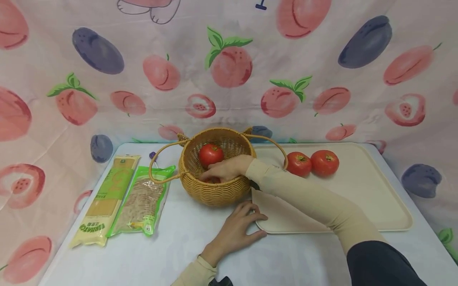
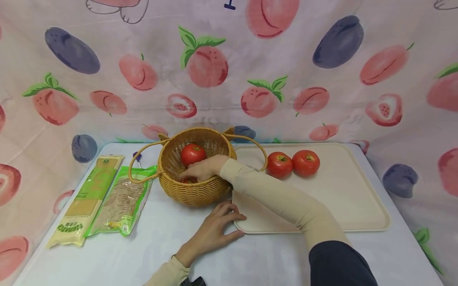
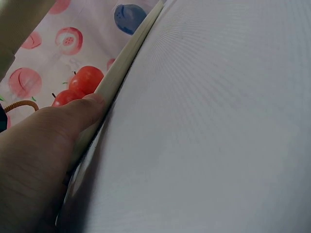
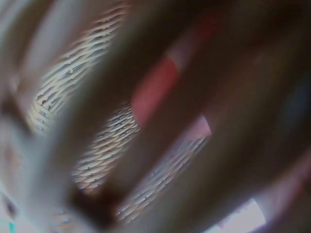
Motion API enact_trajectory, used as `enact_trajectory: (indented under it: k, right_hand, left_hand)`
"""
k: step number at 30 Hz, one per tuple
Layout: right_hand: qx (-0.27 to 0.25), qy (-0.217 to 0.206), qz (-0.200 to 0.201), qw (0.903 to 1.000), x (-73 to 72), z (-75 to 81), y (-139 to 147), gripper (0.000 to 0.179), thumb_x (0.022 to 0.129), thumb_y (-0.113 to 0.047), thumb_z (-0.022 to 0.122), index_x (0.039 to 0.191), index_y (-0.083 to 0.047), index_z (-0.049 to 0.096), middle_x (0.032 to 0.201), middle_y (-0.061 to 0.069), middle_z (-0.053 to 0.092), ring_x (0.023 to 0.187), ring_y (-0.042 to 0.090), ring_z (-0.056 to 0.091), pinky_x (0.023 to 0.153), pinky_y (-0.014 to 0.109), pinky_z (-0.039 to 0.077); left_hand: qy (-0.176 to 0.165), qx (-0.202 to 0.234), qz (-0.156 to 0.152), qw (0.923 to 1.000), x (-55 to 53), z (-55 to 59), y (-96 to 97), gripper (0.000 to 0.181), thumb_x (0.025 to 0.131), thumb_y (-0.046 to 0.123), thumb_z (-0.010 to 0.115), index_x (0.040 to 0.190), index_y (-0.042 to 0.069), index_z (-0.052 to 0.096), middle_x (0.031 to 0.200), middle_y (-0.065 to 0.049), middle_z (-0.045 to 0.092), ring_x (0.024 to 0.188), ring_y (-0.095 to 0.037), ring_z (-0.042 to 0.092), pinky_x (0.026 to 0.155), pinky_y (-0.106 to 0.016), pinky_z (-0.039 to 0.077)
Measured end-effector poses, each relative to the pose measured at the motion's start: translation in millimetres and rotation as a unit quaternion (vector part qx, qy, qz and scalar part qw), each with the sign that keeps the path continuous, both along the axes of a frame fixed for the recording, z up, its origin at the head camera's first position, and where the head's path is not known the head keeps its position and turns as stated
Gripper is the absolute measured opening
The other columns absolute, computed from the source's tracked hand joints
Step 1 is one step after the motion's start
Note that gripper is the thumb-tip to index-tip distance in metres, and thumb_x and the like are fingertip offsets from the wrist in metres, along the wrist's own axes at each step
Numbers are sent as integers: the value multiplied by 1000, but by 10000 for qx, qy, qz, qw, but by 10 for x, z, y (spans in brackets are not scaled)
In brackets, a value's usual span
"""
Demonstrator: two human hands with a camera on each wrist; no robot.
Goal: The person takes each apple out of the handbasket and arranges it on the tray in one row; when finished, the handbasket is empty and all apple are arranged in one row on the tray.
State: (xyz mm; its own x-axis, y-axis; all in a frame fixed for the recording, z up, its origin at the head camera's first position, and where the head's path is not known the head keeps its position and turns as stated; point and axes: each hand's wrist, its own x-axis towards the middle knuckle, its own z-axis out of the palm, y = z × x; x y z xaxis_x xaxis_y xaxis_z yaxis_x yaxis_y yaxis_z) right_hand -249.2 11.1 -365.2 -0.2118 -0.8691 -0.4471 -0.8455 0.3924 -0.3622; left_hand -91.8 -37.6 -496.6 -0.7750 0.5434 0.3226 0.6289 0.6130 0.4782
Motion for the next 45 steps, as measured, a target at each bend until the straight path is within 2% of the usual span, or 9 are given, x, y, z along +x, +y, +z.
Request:
enact_trajectory:
  k: [1,4,11,18,28,35,38,45]
  right_hand:
    - [-3,-6,-53,10000,-5,0,3,52,96,-33,52,145,-28,35,128,5,50,112,17,50,101,36,42]
    - [-5,43,-240,9997,-12,3,15,56,95,-39,52,146,-29,32,133,5,45,115,15,50,103,38,41]
    - [-253,153,-286,9992,4,18,26,56,93,-43,53,144,-31,34,123,7,46,97,17,52,89,35,47]
    - [-465,170,-433,9978,17,46,43,55,91,-47,55,141,-36,36,123,6,45,106,18,51,96,39,44]
    - [-828,131,-680,9942,6,94,98,59,85,-49,61,138,-39,39,131,3,40,111,19,51,98,36,43]
    - [-1426,472,-491,9874,-16,143,184,55,86,-39,62,137,-32,42,140,1,35,123,19,46,103,37,41]
    - [-1621,487,-544,9841,-22,191,241,55,86,-36,62,136,-30,43,141,-2,34,121,18,47,102,36,41]
    - [-1837,289,-916,9783,-14,277,390,55,85,-40,61,137,-33,43,140,-7,34,114,13,50,96,34,45]
  left_hand:
    - [-8,-6,4,10000,-2,2,0,33,85,49,64,114,32,64,118,10,50,126,-15,41,99,-36,44]
    - [-25,-13,-4,10000,-6,4,-1,33,85,48,64,114,33,64,118,10,50,126,-15,41,99,-36,44]
    - [-72,-34,-3,10000,9,13,-6,33,85,48,64,115,33,64,118,10,50,126,-15,41,99,-37,44]
    - [-83,-23,16,10000,16,16,-1,33,85,48,64,114,32,64,118,10,50,126,-15,40,99,-37,43]
    - [-166,-63,8,9998,23,27,-2,34,86,50,62,115,33,64,119,10,50,127,-16,40,99,-38,44]
    - [-202,-82,47,9998,11,32,-1,34,85,51,62,115,33,64,117,10,50,126,-16,41,98,-39,44]
    - [-232,-88,61,9997,3,25,-2,34,85,51,63,114,34,64,118,10,50,127,-16,40,99,-39,44]
    - [-229,-68,55,9997,-4,14,12,35,85,52,62,115,34,64,118,10,50,128,-19,40,101,-41,42]
